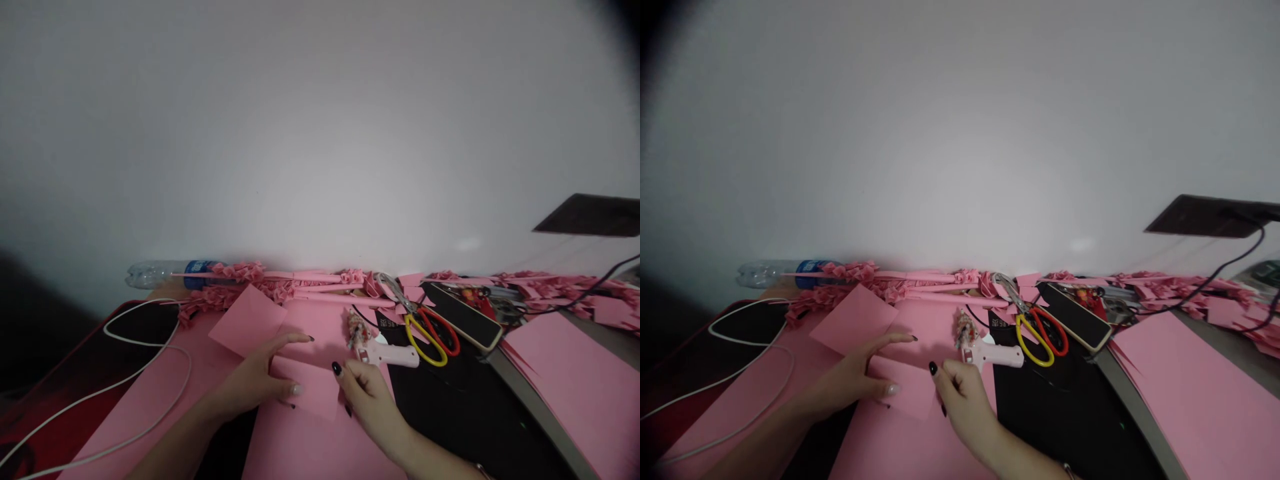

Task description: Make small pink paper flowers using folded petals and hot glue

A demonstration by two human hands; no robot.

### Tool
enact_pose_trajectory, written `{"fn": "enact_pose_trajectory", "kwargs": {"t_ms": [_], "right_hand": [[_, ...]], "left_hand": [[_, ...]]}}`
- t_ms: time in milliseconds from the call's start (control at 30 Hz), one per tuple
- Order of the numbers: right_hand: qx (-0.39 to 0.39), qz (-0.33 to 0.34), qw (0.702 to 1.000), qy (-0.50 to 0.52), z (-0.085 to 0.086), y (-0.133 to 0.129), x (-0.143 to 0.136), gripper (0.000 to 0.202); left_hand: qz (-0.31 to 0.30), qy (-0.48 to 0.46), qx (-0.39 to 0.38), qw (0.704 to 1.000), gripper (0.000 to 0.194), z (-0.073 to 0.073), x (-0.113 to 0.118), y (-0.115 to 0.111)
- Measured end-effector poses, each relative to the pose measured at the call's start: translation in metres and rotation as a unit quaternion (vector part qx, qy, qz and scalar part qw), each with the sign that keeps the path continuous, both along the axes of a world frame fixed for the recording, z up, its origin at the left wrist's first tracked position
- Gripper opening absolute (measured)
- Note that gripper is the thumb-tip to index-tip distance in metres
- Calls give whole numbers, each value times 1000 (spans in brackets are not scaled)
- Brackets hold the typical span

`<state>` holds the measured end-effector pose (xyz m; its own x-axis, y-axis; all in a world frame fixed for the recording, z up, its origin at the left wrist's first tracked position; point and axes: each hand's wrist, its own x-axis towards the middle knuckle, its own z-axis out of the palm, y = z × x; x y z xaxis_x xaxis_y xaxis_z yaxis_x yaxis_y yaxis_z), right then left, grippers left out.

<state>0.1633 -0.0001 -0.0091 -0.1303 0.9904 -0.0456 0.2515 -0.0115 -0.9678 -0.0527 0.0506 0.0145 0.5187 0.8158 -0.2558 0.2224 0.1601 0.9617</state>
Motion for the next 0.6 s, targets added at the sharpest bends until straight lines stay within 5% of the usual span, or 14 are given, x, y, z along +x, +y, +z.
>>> {"fn": "enact_pose_trajectory", "kwargs": {"t_ms": [133,233,333,600], "right_hand": [[21,-20,1000,2,3,-2,-2,43],[34,-20,998,-54,-1,-3,-4,45],[-31,14,999,-8,-7,-3,-5,41],[-37,22,999,-10,-14,-5,-5,37]], "left_hand": [[39,-3,-23,999,61,4,3,1],[35,16,44,998,56,3,6,-1],[28,41,109,993,44,-1,9,-2],[35,56,139,988,10,-12,15,-1]]}}
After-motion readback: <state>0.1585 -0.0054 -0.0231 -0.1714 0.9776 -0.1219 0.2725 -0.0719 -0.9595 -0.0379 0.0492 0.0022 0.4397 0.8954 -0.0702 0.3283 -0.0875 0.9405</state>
